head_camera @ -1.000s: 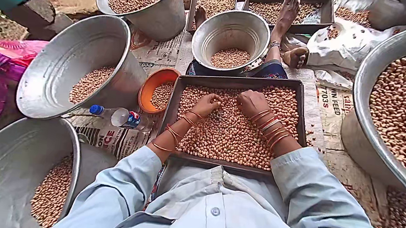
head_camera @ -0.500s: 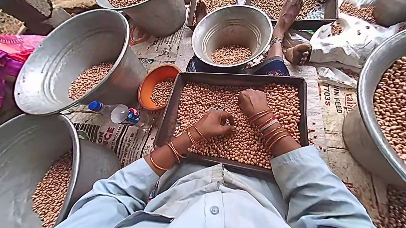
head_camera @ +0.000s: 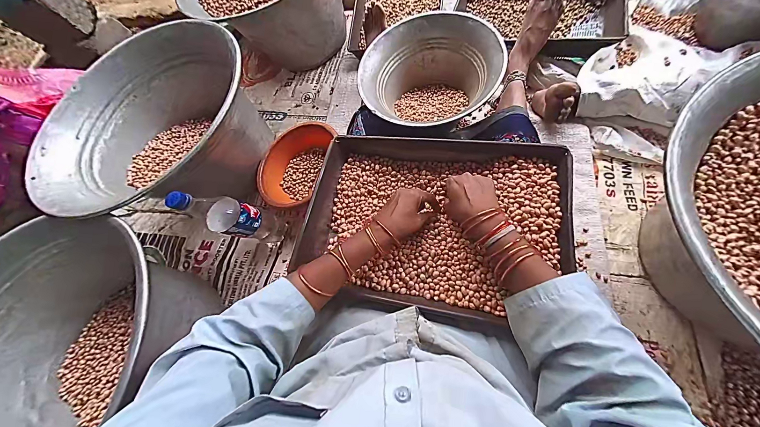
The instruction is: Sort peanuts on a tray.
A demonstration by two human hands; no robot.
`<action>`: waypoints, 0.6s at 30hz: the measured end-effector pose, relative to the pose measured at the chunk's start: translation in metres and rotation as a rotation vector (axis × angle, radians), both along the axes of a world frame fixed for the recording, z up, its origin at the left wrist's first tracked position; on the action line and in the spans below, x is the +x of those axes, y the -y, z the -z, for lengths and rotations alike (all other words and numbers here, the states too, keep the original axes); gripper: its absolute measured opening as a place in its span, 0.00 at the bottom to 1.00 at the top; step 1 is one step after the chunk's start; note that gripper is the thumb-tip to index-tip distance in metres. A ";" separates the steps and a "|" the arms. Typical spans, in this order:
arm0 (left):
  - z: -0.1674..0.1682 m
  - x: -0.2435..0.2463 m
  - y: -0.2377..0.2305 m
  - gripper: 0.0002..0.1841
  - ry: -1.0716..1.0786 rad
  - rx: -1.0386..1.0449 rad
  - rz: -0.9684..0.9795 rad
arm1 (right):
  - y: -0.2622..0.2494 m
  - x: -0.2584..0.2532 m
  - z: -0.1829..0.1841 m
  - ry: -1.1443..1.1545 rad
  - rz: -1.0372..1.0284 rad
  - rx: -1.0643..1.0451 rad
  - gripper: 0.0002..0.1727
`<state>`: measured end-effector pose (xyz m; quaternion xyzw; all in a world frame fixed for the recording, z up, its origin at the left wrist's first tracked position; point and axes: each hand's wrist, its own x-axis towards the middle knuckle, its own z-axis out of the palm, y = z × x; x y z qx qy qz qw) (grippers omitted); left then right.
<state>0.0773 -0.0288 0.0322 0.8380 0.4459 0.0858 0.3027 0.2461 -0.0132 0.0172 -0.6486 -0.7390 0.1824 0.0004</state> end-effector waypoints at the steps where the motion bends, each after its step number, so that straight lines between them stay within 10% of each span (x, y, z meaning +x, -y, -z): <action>1: 0.003 -0.002 0.000 0.09 -0.008 0.009 -0.001 | -0.001 0.001 0.000 0.007 0.001 0.000 0.13; 11: -0.015 -0.006 -0.001 0.06 0.313 -0.742 -0.277 | 0.001 -0.012 -0.017 -0.295 -0.288 0.045 0.10; 15: -0.032 -0.013 0.000 0.09 0.293 -0.770 -0.309 | 0.009 -0.015 -0.022 -0.407 -0.366 0.120 0.05; 18: 0.017 -0.066 -0.058 0.03 0.206 -0.558 -0.160 | -0.002 0.001 -0.012 -0.359 -0.309 0.206 0.08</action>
